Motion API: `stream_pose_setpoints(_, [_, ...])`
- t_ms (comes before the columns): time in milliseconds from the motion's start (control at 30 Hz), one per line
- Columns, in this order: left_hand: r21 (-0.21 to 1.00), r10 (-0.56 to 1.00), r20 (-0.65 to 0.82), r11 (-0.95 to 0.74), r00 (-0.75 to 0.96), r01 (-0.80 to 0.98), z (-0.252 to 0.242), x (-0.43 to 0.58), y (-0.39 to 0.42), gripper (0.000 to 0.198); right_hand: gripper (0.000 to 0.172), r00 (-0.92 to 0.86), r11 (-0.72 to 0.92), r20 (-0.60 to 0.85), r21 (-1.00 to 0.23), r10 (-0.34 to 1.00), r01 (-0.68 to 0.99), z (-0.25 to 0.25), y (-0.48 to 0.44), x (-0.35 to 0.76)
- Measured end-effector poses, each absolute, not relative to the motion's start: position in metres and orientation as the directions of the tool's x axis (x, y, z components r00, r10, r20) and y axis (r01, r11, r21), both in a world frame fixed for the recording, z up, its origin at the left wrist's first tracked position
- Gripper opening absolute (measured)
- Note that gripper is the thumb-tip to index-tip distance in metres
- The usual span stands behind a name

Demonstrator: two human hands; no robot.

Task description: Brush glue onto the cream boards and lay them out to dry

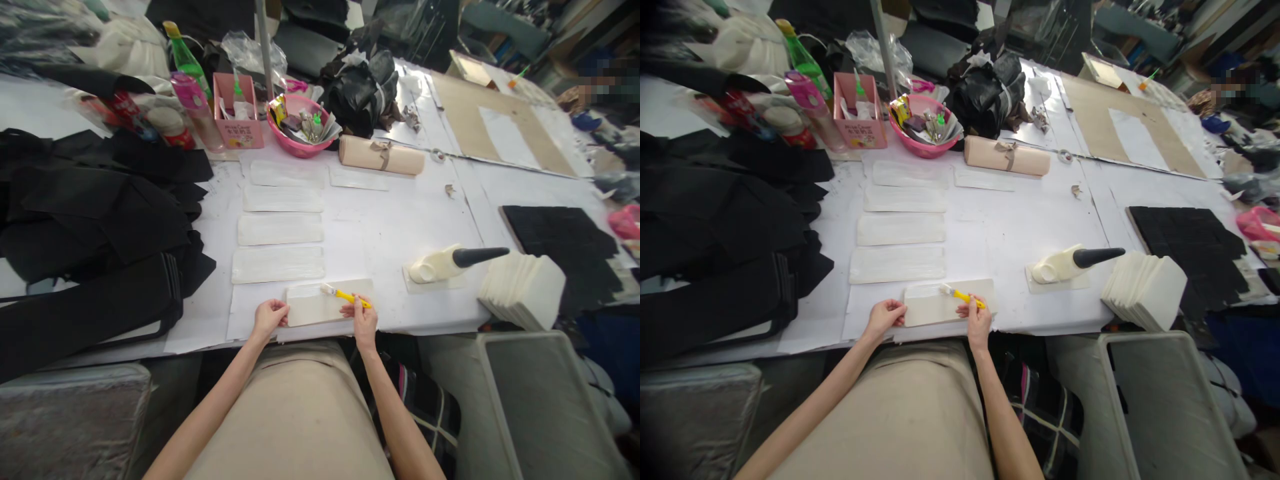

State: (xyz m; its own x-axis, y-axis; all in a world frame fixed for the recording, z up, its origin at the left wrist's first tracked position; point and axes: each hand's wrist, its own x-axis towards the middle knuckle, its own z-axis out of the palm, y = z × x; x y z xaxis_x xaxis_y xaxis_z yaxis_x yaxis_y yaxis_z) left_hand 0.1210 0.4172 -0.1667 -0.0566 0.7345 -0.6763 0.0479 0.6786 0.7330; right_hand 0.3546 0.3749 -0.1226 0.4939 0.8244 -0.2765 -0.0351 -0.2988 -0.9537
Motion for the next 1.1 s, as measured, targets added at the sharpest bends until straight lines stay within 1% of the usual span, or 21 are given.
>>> stream_pose_setpoints(133, [0.727, 0.730, -0.682, 0.684, -0.052, 0.056, -0.169, 0.120, 0.418, 0.022, 0.043, 0.669, -0.286, -0.204, -0.958, 0.714, 0.013, -0.126, 0.366, 0.404])
stream_pose_setpoints(233, [0.719, 0.721, -0.691, 0.692, -0.047, 0.060, -0.169, 0.119, 0.418, 0.022, 0.044, 0.747, -0.282, -0.154, -0.958, 0.646, 0.047, -0.125, 0.359, 0.431])
stream_pose_setpoints(300, [0.712, 0.715, -0.698, 0.700, -0.042, 0.060, -0.167, 0.119, 0.419, 0.022, 0.044, 0.775, -0.291, -0.087, -0.948, 0.626, 0.129, -0.119, 0.356, 0.436])
stream_pose_setpoints(367, [0.708, 0.710, -0.703, 0.704, -0.032, 0.056, -0.166, 0.118, 0.420, 0.023, 0.043, 0.770, -0.311, 0.008, -0.913, 0.637, 0.266, -0.110, 0.352, 0.428])
stream_pose_setpoints(433, [0.703, 0.704, -0.710, 0.710, -0.016, 0.048, -0.164, 0.117, 0.421, 0.023, 0.041, 0.709, -0.305, 0.035, -0.887, 0.704, 0.347, -0.098, 0.349, 0.408])
stream_pose_setpoints(500, [0.692, 0.692, -0.722, 0.721, 0.001, 0.044, -0.163, 0.116, 0.422, 0.024, 0.037, 0.572, -0.273, -0.035, -0.901, 0.820, 0.336, -0.089, 0.347, 0.381])
stream_pose_setpoints(567, [0.680, 0.680, -0.733, 0.732, 0.010, 0.044, -0.164, 0.116, 0.424, 0.024, 0.034, 0.402, -0.251, -0.122, -0.924, 0.907, 0.287, -0.084, 0.344, 0.353])
stream_pose_setpoints(667, [0.672, 0.672, -0.741, 0.740, 0.013, 0.043, -0.164, 0.116, 0.425, 0.023, 0.032, 0.239, -0.280, -0.230, -0.939, 0.944, 0.202, -0.085, 0.338, 0.320])
stream_pose_setpoints(733, [0.672, 0.672, -0.741, 0.740, 0.014, 0.041, -0.164, 0.116, 0.426, 0.022, 0.031, 0.168, -0.311, -0.285, -0.937, 0.944, 0.157, -0.089, 0.335, 0.307])
stream_pose_setpoints(800, [0.676, 0.676, -0.737, 0.736, 0.017, 0.040, -0.163, 0.116, 0.425, 0.021, 0.031, 0.130, -0.331, -0.313, -0.931, 0.941, 0.152, -0.094, 0.331, 0.303])
stream_pose_setpoints(867, [0.683, 0.683, -0.730, 0.729, 0.019, 0.041, -0.162, 0.116, 0.425, 0.020, 0.031, 0.160, -0.343, -0.319, -0.926, 0.934, 0.159, -0.098, 0.327, 0.308])
stream_pose_setpoints(967, [0.697, 0.697, -0.717, 0.716, 0.021, 0.046, -0.163, 0.116, 0.425, 0.018, 0.033, 0.315, -0.362, -0.295, -0.914, 0.902, 0.182, -0.100, 0.320, 0.331])
stream_pose_setpoints(1033, [0.704, 0.704, -0.710, 0.709, 0.024, 0.050, -0.163, 0.116, 0.425, 0.018, 0.035, 0.438, -0.376, -0.248, -0.897, 0.864, 0.234, -0.096, 0.315, 0.351])
stream_pose_setpoints(1100, [0.709, 0.708, -0.705, 0.703, 0.029, 0.054, -0.163, 0.115, 0.426, 0.019, 0.036, 0.533, -0.389, -0.174, -0.863, 0.828, 0.322, -0.089, 0.310, 0.365])
